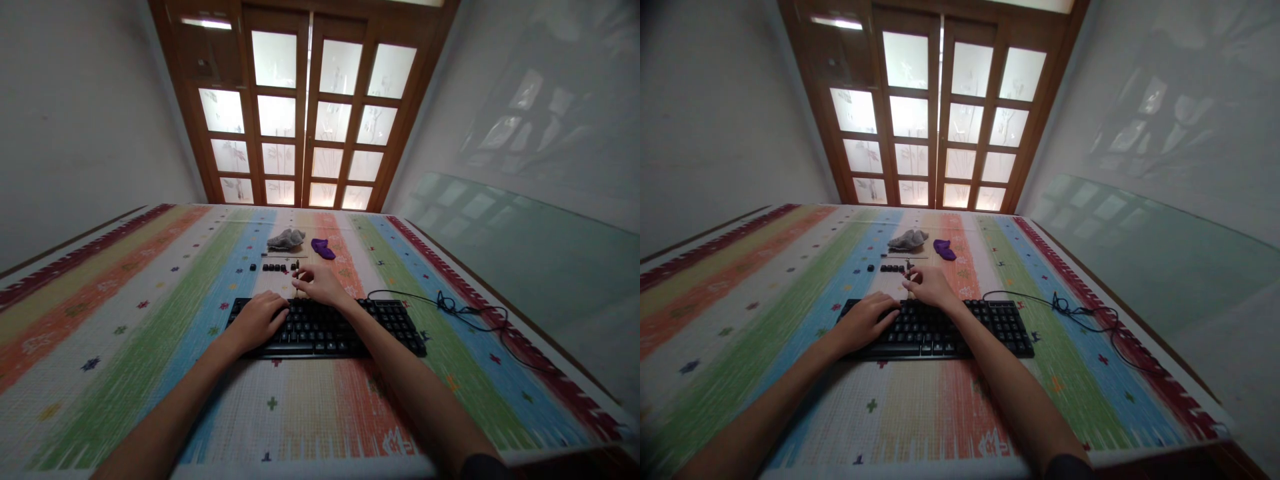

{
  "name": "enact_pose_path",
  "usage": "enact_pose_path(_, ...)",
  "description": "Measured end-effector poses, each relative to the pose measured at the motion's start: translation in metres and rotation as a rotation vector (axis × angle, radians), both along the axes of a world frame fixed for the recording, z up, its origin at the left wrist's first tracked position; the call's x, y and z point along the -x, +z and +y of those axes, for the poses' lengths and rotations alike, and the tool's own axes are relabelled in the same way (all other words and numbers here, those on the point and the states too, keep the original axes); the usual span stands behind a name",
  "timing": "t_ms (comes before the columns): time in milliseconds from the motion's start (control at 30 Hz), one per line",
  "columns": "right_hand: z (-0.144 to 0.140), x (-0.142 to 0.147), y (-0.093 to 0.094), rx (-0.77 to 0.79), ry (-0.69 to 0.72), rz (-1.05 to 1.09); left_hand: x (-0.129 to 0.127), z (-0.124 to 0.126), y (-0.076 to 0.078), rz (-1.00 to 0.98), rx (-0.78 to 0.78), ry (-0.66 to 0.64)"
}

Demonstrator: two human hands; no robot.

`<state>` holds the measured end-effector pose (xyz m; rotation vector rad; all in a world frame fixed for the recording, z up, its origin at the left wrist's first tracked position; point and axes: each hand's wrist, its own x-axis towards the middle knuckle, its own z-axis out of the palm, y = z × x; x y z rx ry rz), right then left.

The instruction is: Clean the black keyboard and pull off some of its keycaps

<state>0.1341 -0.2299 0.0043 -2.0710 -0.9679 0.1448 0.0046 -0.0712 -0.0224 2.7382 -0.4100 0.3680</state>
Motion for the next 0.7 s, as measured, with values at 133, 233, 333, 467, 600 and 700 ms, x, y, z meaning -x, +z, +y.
enact_pose_path(133,0.0006,-0.0015,0.0009,0.005,0.010,-0.003,0.0003,-0.0001,0.0006,-0.004,-0.002,0.002)
enact_pose_path(233,0.0005,-0.0024,0.0009,0.015,0.010,-0.006,0.0005,-0.0002,0.0010,0.000,0.000,0.001)
enact_pose_path(333,0.0009,-0.0027,0.0002,0.015,0.018,-0.006,0.0006,-0.0002,0.0012,0.002,0.013,0.001)
enact_pose_path(467,0.0019,-0.0022,-0.0007,-0.002,0.015,-0.009,0.0004,-0.0001,0.0015,0.008,0.012,0.002)
enact_pose_path(600,0.0025,-0.0018,-0.0006,-0.001,0.015,-0.002,0.0003,-0.0001,0.0018,0.005,0.012,0.000)
enact_pose_path(700,0.0030,-0.0023,-0.0007,-0.008,0.020,0.001,0.0005,-0.0001,0.0024,-0.001,0.023,0.000)
